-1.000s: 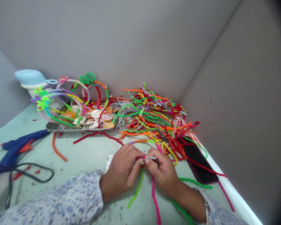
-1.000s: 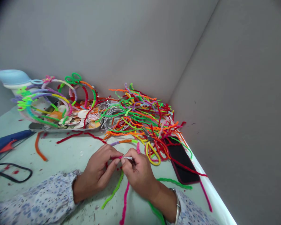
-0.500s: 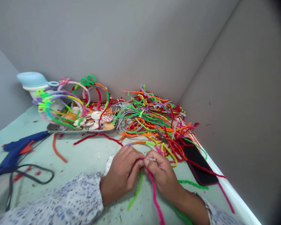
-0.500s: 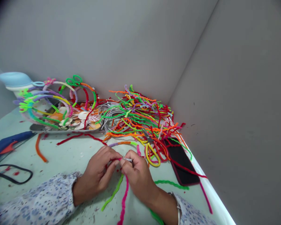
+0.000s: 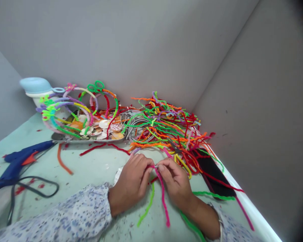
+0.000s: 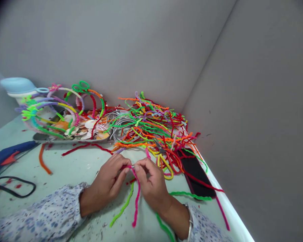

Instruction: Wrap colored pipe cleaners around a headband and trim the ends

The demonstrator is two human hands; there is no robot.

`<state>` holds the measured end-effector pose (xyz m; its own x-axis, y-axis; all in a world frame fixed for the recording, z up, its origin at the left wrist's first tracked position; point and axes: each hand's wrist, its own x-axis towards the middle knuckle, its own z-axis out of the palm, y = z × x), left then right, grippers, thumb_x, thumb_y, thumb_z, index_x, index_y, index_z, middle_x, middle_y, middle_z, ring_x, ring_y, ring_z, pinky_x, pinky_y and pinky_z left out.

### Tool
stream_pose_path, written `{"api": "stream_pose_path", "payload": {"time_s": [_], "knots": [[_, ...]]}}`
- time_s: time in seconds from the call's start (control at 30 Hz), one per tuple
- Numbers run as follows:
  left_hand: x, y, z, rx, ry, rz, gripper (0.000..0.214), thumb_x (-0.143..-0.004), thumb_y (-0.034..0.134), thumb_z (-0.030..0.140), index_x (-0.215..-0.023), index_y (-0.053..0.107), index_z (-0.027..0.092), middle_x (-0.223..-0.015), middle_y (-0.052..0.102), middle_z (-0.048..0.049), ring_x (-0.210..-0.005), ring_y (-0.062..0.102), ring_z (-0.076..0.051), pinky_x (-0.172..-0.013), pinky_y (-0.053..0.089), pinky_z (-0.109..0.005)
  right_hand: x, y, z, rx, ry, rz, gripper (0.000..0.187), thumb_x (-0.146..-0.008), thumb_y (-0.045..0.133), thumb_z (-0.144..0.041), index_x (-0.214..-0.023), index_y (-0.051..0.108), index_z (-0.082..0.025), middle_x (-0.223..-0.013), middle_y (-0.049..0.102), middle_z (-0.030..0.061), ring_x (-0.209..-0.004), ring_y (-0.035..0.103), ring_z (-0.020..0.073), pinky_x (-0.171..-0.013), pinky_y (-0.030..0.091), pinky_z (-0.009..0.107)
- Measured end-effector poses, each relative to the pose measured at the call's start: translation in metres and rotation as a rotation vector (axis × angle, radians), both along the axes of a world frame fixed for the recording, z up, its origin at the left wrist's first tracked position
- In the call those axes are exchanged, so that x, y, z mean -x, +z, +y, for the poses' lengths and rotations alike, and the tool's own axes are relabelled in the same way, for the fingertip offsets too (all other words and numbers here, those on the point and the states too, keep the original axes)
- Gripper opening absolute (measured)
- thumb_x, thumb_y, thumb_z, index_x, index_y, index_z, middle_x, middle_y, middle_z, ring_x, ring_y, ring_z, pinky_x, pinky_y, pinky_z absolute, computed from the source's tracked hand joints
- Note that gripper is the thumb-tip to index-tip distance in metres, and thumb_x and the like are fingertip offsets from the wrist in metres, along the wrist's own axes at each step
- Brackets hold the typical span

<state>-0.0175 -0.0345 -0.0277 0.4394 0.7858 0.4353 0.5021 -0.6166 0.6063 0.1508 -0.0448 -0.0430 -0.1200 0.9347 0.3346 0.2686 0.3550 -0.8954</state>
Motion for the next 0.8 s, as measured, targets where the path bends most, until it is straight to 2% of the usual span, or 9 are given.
{"api": "stream_pose_path", "payload": {"time_s": [0.1, 0.4, 0.8], "knots": [[-0.0001, -0.001, -0.0003, 0.019, 0.0, 0.016, 0.016, -0.095, 0.037, 0.021, -0.091, 0.053, 0.018, -0.084, 0.054, -0.0049, -0.081, 0.047, -0.02, -0.079, 0.037, -0.036, 0.0004, 0.0001, 0.0006, 0.005, -0.022, -0.021, 0.018, -0.094, 0.048, -0.03, -0.083, 0.059, -0.02, -0.071, 0.054, -0.0009, -0.066, 0.051, 0.0142, -0.062, 0.04, 0.025], [0.0, 0.0031, -0.0032, 0.077, -0.017, 0.002, 0.019, -0.095, 0.037, 0.022, -0.089, 0.054, 0.018, -0.082, 0.054, -0.0042, -0.081, 0.048, -0.019, -0.077, 0.037, -0.035, 0.0009, -0.0019, -0.0012, 0.026, -0.006, -0.02, 0.016, -0.094, 0.046, -0.028, -0.089, 0.059, -0.02, -0.072, 0.056, -0.0008, -0.064, 0.052, 0.014, -0.061, 0.04, 0.024], [-0.0019, 0.0016, 0.0001, 0.084, -0.034, 0.002, 0.02, -0.095, 0.036, 0.022, -0.087, 0.053, 0.018, -0.082, 0.054, -0.0041, -0.08, 0.047, -0.019, -0.076, 0.037, -0.035, 0.0031, -0.003, -0.0012, 0.191, 0.05, 0.159, 0.02, -0.094, 0.048, -0.036, -0.085, 0.055, -0.02, -0.063, 0.054, -0.0039, -0.052, 0.05, 0.0104, -0.05, 0.038, 0.021]]}}
